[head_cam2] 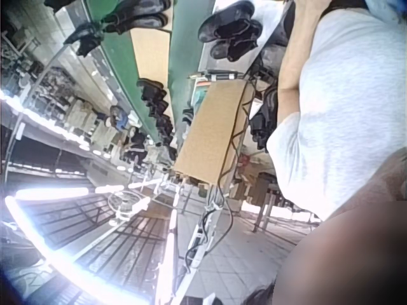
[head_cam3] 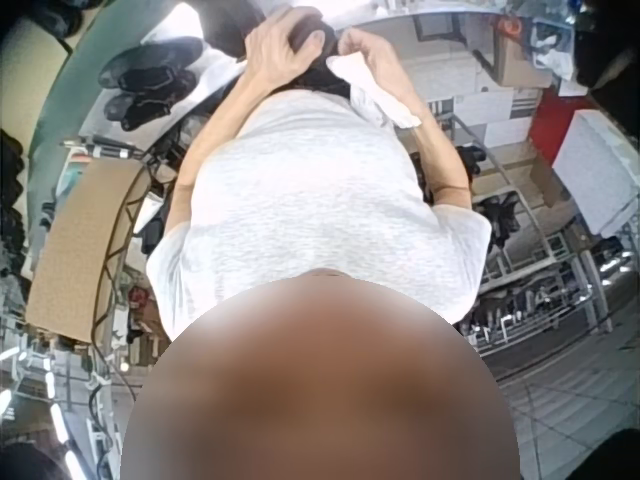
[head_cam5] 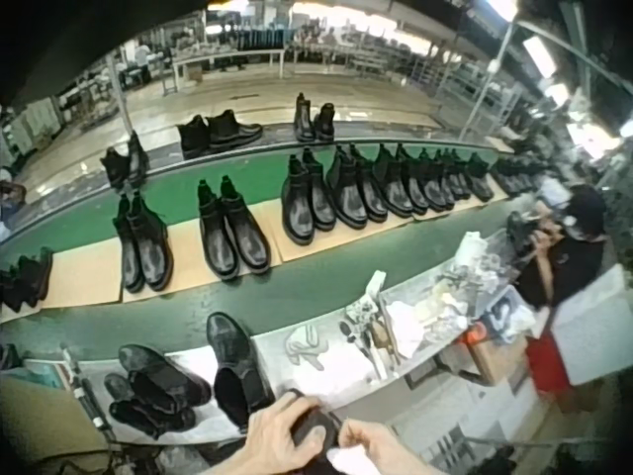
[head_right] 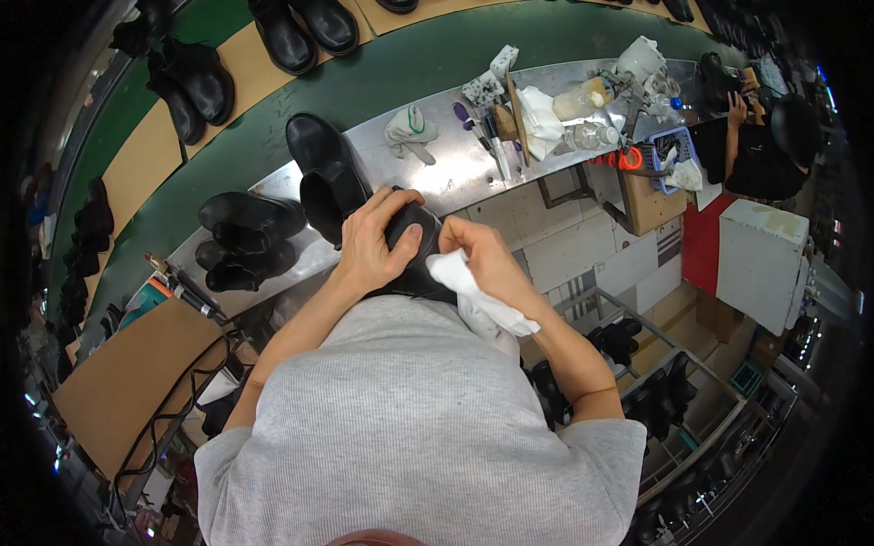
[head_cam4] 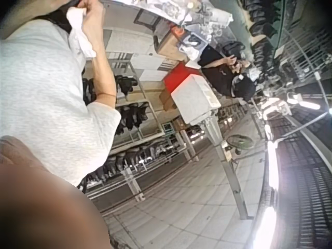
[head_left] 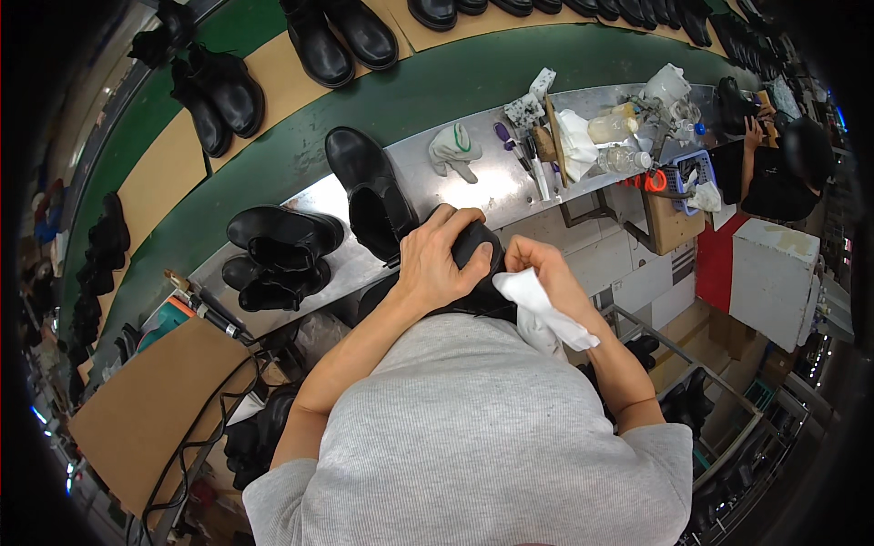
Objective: Cleaning, heating, and inspecting black leather boots on a factory production line.
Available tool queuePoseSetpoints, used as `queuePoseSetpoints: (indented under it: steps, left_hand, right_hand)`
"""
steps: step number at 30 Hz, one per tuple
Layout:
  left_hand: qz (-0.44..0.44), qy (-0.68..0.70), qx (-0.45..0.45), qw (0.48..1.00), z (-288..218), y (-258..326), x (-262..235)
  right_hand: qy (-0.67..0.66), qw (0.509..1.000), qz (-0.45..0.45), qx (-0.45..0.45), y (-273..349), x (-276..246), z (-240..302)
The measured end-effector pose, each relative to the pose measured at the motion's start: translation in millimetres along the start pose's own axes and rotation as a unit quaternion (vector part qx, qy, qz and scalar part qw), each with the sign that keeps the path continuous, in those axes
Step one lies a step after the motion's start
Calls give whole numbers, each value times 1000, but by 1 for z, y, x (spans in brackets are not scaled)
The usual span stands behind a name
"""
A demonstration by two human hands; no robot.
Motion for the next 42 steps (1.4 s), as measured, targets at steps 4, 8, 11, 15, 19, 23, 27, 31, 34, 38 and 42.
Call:
queuePoseSetpoints:
  steps: [4, 8, 11, 15, 19, 23, 27, 31, 34, 38, 42]
  left_hand:
    - [3, 3, -3, 1000, -2, -1, -1]
    - [-3, 7, 2, 1000, 0, -1, 1]
    - [-5, 4, 6, 1000, 1, 0, 1]
    - [4, -1, -4, 1000, -1, -2, 0]
    - [-6, 4, 9, 1000, 0, -1, 1]
    - [-8, 1, 13, 1000, 0, -1, 0]
    - [1, -1, -3, 1000, 0, -2, 2]
    - [0, 1, 0, 1000, 1, -2, 2]
    - [-7, 4, 7, 1000, 2, -2, 2]
    - [4, -2, -12, 1000, 0, -3, 2]
    - [8, -3, -10, 1000, 2, -3, 3]
  right_hand:
    - [75, 997, -26, -16, 1, -1, 1]
    - [8, 1000, -22, -17, -2, -6, 0]
    - [92, 996, -20, -11, 2, 0, -1]
    - [58, 998, -25, -9, -1, -4, -2]
    - [-24, 1000, -8, -3, -3, -6, -4]
    - [74, 997, -12, -4, 0, -1, -1]
    - [48, 998, -21, -20, -2, -7, -3]
    - [23, 999, -23, -36, -1, -6, -1]
    - [76, 997, -25, -20, 1, -2, -1]
    - [29, 999, -17, 4, -3, -8, -3]
    - [6, 1000, -5, 10, -3, -7, -3]
Point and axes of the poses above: each hand's wrist, its own y-axis away from the middle knuckle, its own x-axis out of the palm, z = x × y, the point moved 6 cm from there along -y, towards the middle knuckle, and after that the axes turned 3 degrees about -y, right-handed, at the moved point
